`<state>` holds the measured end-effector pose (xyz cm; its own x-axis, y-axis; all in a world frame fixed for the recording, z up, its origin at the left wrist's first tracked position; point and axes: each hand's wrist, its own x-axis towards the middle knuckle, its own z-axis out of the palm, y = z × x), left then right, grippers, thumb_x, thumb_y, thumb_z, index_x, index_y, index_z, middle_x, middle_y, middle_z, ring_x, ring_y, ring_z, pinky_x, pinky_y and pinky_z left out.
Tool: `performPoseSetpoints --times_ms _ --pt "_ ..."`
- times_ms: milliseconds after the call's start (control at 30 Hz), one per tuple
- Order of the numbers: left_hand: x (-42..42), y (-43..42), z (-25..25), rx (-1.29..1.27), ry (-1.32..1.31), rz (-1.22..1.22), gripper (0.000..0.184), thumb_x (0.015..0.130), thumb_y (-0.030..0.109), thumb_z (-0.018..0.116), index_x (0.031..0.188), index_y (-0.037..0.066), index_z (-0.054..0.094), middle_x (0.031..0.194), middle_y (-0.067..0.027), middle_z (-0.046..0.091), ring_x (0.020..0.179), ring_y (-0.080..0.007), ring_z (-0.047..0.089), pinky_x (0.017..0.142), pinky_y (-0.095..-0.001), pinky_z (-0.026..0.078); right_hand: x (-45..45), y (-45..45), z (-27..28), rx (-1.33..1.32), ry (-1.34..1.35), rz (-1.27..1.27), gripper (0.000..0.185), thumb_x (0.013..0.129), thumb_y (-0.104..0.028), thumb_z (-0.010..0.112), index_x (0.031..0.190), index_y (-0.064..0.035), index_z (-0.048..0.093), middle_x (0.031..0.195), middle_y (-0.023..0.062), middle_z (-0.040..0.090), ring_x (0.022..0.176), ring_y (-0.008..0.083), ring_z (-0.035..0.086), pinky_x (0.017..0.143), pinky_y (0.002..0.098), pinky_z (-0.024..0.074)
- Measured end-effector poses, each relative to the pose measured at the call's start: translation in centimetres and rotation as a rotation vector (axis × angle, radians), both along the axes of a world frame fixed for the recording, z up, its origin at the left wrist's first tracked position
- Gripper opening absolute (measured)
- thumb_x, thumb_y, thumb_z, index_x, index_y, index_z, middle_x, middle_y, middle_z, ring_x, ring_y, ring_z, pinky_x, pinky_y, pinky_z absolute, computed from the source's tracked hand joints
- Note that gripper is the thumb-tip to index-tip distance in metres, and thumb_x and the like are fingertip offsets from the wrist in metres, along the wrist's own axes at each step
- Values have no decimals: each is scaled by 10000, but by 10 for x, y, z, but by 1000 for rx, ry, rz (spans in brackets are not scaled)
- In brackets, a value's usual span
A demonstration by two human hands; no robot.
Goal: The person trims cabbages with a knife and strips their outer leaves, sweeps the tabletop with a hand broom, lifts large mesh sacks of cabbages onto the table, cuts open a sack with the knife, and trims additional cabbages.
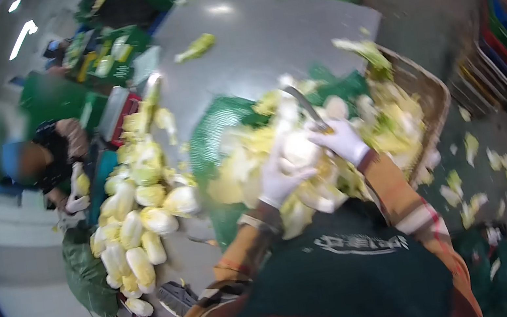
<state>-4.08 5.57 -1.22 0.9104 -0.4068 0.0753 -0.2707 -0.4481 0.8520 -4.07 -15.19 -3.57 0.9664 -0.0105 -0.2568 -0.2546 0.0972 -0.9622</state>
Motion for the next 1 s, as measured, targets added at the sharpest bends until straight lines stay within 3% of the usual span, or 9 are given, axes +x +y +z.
performPoseSetpoints --times_ms 233,333,433,533,567,600,667,900,1000 --pt "-37 11 -38 294 -704 -60 649 767 82 742 1362 55 485 1338 -186 513 1221 -400 501 1022 -383 429 7 8 -9 15 39 -163 360 865 -288 724 1122 -44 660 713 -45 567 471 39 465 416 193 388" --pt "-60 22 -62 344 -622 -273 541 785 143 715 1292 63 544 1244 -174 567 1127 -404 540 978 -410 451 10 10 -8 7 36 -126 340 869 -290 716 1106 -52 661 687 -51 553 453 40 446 414 199 371" --pt "-63 30 -57 391 -3 -384 511 784 287 719 1229 75 588 1150 -170 598 1053 -382 557 944 -436 453 14 21 -10 12 -12 -144 313 871 -286 712 1078 -57 660 670 -55 539 453 41 434 418 206 351" --pt "-59 40 -54 361 -16 -479 557 792 345 732 1243 54 582 1110 -171 624 1032 -340 588 933 -411 452 17 23 -8 8 7 -165 299 874 -281 706 1058 -50 661 665 -47 542 440 48 439 410 211 346" --pt "-53 21 11 112 833 -281 463 803 296 743 1169 41 616 1063 -175 643 956 -295 622 840 -382 486 18 22 -7 3 0 -169 306 878 -281 703 1062 -40 663 667 -37 551 423 53 449 397 211 354" --pt "-60 30 -39 13 203 -112 467 786 186 763 1185 18 586 1100 -176 611 1001 -283 594 852 -359 484 17 19 -6 -1 19 -159 320 873 -296 711 1063 -43 660 664 -46 542 443 48 439 409 212 347" --pt "-38 19 -19 89 -362 67 501 761 165 783 1188 26 561 1087 -157 577 993 -279 571 847 -364 482 14 20 4 -20 37 -148 333 872 -312 717 1062 -44 658 661 -53 532 462 41 426 424 215 347" --pt "-21 -30 -22 45 -503 325 338 719 88 785 958 37 552 908 -128 518 823 -305 534 711 -374 458 20 26 -3 43 33 -190 335 889 -339 692 1071 -59 658 686 -46 537 445 45 440 410 200 365" --pt "-46 -28 -37 94 -366 -43 228 781 194 738 823 54 564 817 -116 535 791 -323 542 689 -384 450 21 23 -4 24 42 -183 346 891 -349 687 1083 -63 654 687 -47 537 442 45 443 406 204 366"
